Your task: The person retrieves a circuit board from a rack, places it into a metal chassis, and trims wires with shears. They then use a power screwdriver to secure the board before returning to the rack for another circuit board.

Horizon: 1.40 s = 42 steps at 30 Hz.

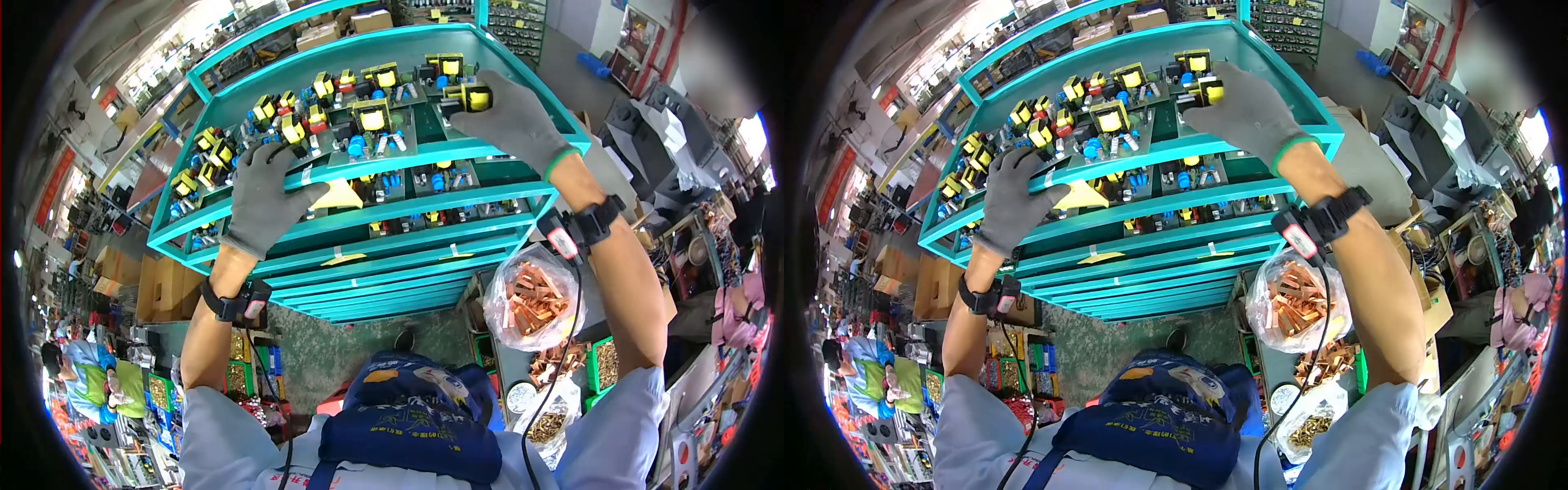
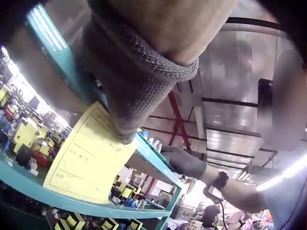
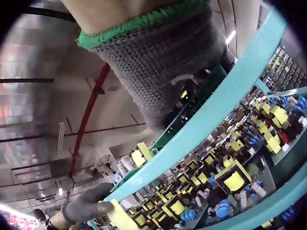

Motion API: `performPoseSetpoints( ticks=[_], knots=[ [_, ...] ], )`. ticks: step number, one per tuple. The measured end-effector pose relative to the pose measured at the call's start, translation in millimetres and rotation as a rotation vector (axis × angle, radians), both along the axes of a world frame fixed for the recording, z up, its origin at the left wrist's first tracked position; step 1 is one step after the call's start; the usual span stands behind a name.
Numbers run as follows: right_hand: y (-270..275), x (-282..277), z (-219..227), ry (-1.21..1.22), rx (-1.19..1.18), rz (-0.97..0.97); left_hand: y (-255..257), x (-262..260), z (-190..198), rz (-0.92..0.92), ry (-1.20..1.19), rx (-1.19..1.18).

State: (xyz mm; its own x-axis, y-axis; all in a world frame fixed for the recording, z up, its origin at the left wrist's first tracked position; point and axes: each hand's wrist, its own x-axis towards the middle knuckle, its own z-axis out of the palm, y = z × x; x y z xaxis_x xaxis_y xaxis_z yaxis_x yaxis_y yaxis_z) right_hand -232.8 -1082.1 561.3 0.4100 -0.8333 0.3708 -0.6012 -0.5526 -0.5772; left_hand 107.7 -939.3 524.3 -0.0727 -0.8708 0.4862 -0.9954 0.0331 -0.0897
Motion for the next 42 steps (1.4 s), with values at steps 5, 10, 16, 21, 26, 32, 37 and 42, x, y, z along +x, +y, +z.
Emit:
performPoseSetpoints(
  ticks=[5,10,16,21,26,32,37,42],
  knots=[
    [9,-16,-6,0.0,-0.05,-0.092,-8,0,-5,-0.106,0.075,-0.151],
    [13,-15,-24,0.038,-0.131,-0.12,-13,5,11,-0.252,-0.017,-0.079],
    [21,-14,-7,0.16,-0.052,-0.138,-16,22,10,-0.329,0.282,-0.013],
    [20,-6,-8,0.09,-0.022,-0.176,-22,28,17,-0.402,0.27,-0.037],
    [13,-5,-20,-0.007,-0.071,-0.176,-39,31,11,-0.479,0.326,-0.143],
    [-3,-8,-24,-0.026,-0.105,-0.275,-41,28,9,-0.482,0.418,-0.11],
    [-2,-10,-18,0.018,-0.061,-0.32,-41,27,1,-0.428,0.505,-0.198],
    [5,-7,-17,-0.069,-0.059,-0.33,-38,36,-1,-0.409,0.667,-0.277]
  ],
)
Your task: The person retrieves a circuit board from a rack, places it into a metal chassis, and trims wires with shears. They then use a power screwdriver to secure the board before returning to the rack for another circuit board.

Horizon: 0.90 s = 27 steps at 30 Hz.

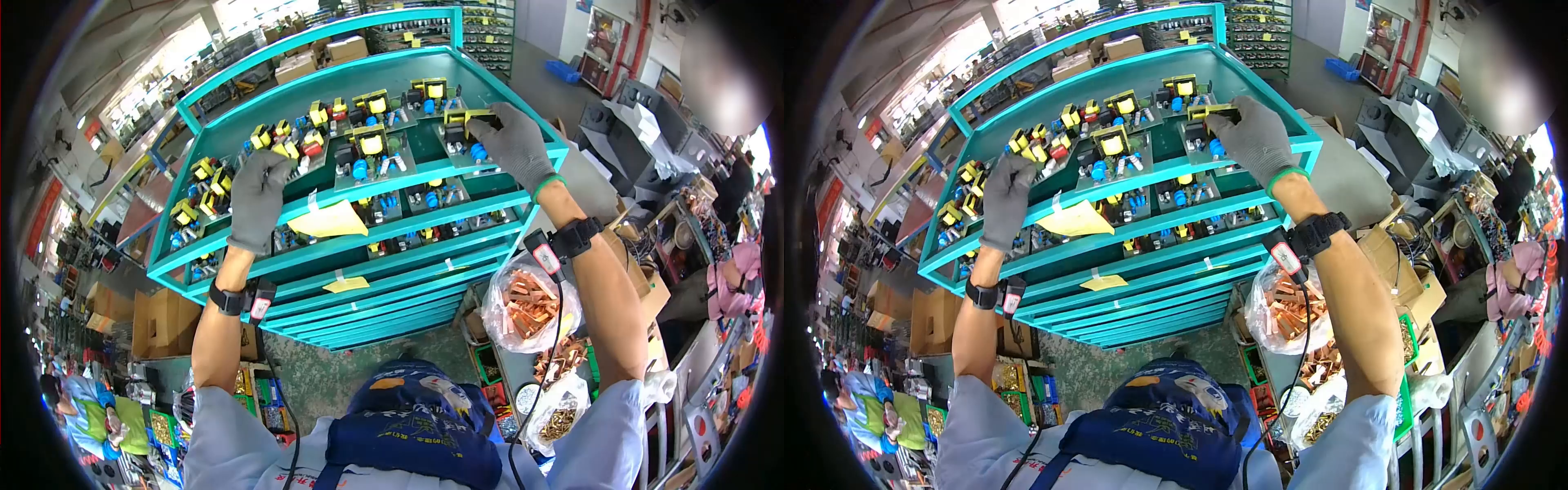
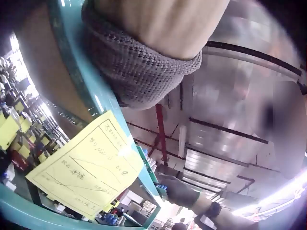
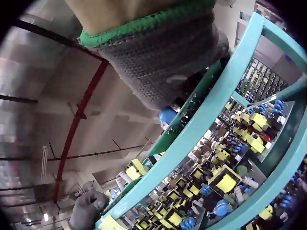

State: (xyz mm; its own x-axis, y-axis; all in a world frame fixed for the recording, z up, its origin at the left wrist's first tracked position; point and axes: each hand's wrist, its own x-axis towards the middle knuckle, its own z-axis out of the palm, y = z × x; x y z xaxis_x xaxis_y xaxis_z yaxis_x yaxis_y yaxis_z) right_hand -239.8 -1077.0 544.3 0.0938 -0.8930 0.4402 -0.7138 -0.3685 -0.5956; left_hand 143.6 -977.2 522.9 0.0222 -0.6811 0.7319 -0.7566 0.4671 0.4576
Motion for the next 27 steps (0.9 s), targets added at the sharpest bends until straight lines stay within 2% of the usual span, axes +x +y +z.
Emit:
performPoseSetpoints(
  ticks=[1,2,5,8,10,12,13,14,15,16,17,18,20,23,24,27],
  knots=[
    [0,-1,-3,-0.038,-0.036,0.018,-2,5,-3,0.015,-0.012,-0.071],
    [2,-4,-8,-0.231,-0.025,0.111,1,8,-2,0.005,0.013,-0.096],
    [0,-15,-27,-0.382,-0.312,0.264,24,3,5,-0.005,0.117,-0.154],
    [60,-25,-13,-0.434,-0.317,0.339,75,-17,15,0.008,0.117,-0.151],
    [111,-27,-8,-0.594,-0.085,0.436,113,-35,19,-0.025,-0.012,-0.18],
    [144,-35,-25,-0.544,0.057,0.507,146,-43,16,-0.232,-0.038,-0.063],
    [153,-38,-40,-0.525,0.194,0.542,155,-50,4,-0.322,0.049,0.015],
    [167,-33,-57,-0.562,0.274,0.508,161,-57,-7,-0.344,0.03,0.088],
    [176,-27,-67,-0.503,0.384,0.478,161,-59,-22,-0.466,0.06,0.163],
    [171,-26,-91,-0.39,0.404,0.494,157,-63,-45,-0.507,0.042,0.224],
    [164,-19,-131,-0.31,0.299,0.473,156,-69,-69,-0.503,0.057,0.333],
    [167,-6,-142,-0.463,0.485,0.435,150,-70,-99,-0.524,0.067,0.382],
    [147,6,-222,-0.391,0.433,0.38,137,-65,-164,-0.44,-0.017,0.505],
    [126,27,-294,-0.319,0.366,0.231,123,-54,-241,-0.316,-0.294,0.248],
    [119,35,-306,-0.279,0.34,0.176,117,-50,-256,-0.273,-0.311,0.231],
    [103,53,-316,-0.284,0.211,0.17,97,-40,-293,-0.164,-0.336,0.202]
  ],
)
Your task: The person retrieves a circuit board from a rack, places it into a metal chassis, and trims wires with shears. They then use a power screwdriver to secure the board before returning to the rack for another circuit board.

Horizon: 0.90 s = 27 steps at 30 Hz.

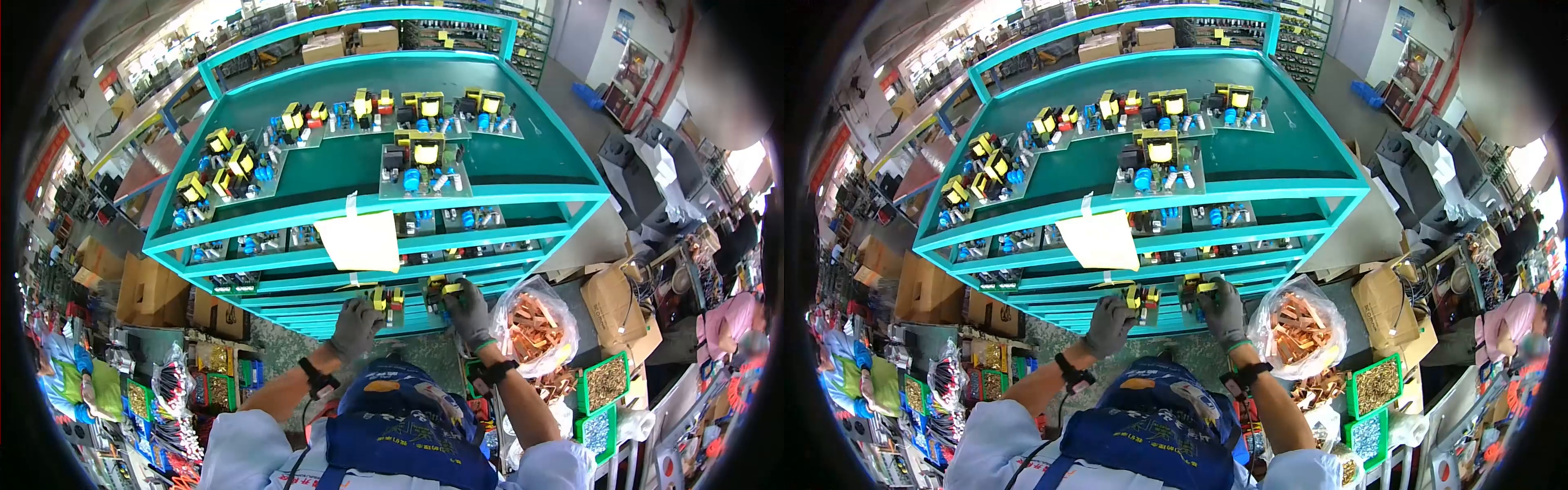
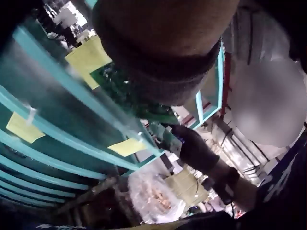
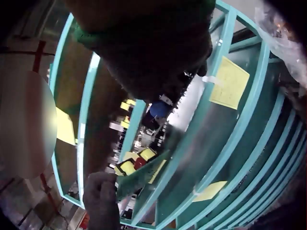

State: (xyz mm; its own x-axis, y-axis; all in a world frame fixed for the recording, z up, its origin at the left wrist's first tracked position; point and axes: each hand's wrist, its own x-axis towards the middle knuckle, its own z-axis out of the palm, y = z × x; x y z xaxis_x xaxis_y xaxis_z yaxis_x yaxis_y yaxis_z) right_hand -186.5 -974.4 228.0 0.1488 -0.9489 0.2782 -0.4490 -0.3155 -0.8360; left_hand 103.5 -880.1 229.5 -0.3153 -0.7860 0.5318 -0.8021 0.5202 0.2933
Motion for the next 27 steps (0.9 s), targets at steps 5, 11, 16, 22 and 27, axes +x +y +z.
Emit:
performPoseSetpoints(
  ticks=[5,11,16,22,27],
  knots=[
    [-48,18,-44,0.091,-0.131,-0.023,-41,-5,-37,0.117,0.005,0.031],
    [-94,28,-65,0.382,-0.075,0.015,-92,-18,-40,0.176,0.024,0.176],
    [-116,27,-93,0.818,0.058,0.121,-110,1,-90,0.046,-0.028,0.152],
    [-70,25,-28,0.484,-0.289,0.044,-56,-9,-15,0.028,-0.046,0.341],
    [9,10,68,0.366,-0.326,0.297,10,18,72,-0.137,-0.029,0.134]
  ],
)
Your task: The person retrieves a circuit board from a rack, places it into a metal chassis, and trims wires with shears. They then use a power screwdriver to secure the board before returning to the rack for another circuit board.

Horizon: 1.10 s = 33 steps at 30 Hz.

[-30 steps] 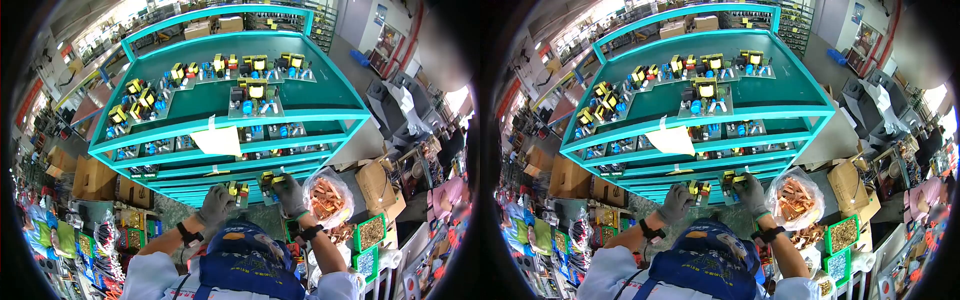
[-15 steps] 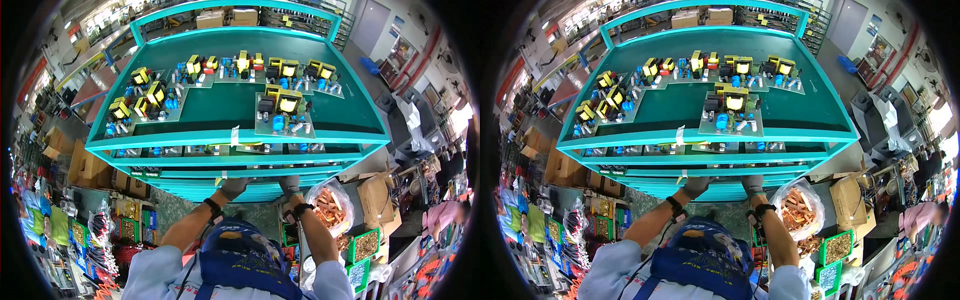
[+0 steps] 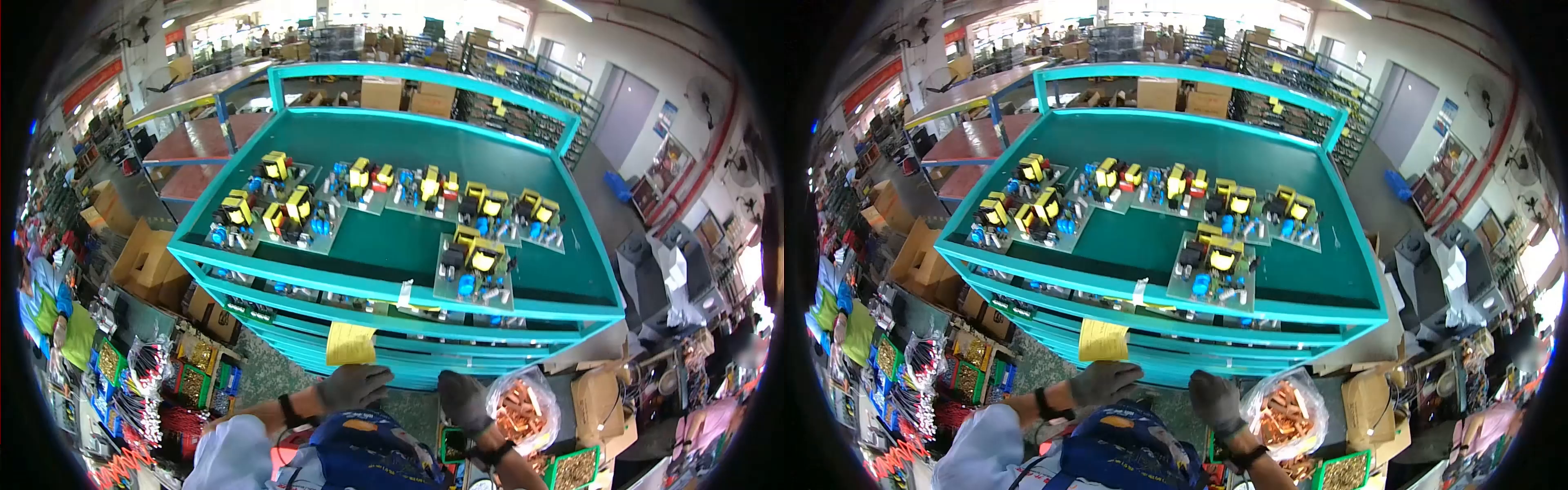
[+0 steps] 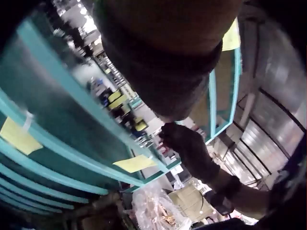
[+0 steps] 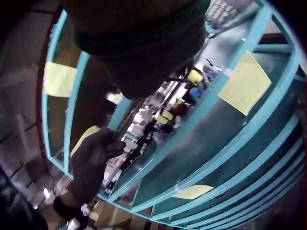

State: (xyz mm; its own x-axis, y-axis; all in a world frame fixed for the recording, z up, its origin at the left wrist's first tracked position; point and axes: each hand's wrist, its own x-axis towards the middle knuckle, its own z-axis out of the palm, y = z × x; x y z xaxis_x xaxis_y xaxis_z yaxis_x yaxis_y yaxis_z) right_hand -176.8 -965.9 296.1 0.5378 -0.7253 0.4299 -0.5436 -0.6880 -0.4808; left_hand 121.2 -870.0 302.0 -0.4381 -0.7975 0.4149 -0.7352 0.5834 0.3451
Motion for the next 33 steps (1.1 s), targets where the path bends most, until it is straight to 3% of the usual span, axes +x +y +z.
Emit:
performPoseSetpoints(
  ticks=[2,3,4,6,7,9,10,11,12,14,19,24,27,30,31,33],
  knots=[
    [5,-3,70,-0.073,-0.137,0.196,16,9,57,-0.01,-0.001,-0.122],
    [-2,-8,97,0.085,-0.271,0.128,21,16,83,-0.015,0.038,-0.214],
    [-9,-1,147,-0.141,-0.367,0.139,24,25,110,-0.018,0.073,-0.305],
    [-28,16,220,-0.181,-0.388,0.022,15,50,165,0.087,-0.077,-0.622],
    [-41,31,244,-0.202,-0.388,-0.005,7,58,188,0.32,-0.135,-0.676],
    [-64,54,265,-0.088,-0.348,-0.066,-15,77,231,0.777,-0.051,-0.532],
    [-75,64,266,-0.01,-0.318,-0.081,-37,95,246,0.85,-0.114,-0.679],
    [-85,71,268,0.067,-0.287,-0.1,-47,108,254,0.896,-0.136,-0.548],
    [-91,75,270,0.088,-0.227,-0.089,-54,120,258,0.937,-0.159,-0.41],
    [-102,76,270,0.141,-0.095,-0.071,-75,142,245,0.839,-0.189,-0.358],
    [-112,67,263,0.005,-0.123,0.039,-98,151,246,0.815,-0.035,-0.08],
    [-108,46,271,-0.165,-0.126,0.094,-99,154,236,0.793,0.052,-0.189],
    [-97,19,301,-0.197,0.155,0.125,-95,157,238,0.742,0.081,-0.188],
    [-64,-6,313,-0.32,0.271,0.241,-92,164,242,0.756,0.103,-0.127],
    [-50,-19,319,-0.232,0.34,0.266,-90,161,245,0.757,0.104,-0.136],
    [-42,-42,295,-0.163,0.493,0.417,-87,156,247,0.766,0.107,-0.159]
  ],
)
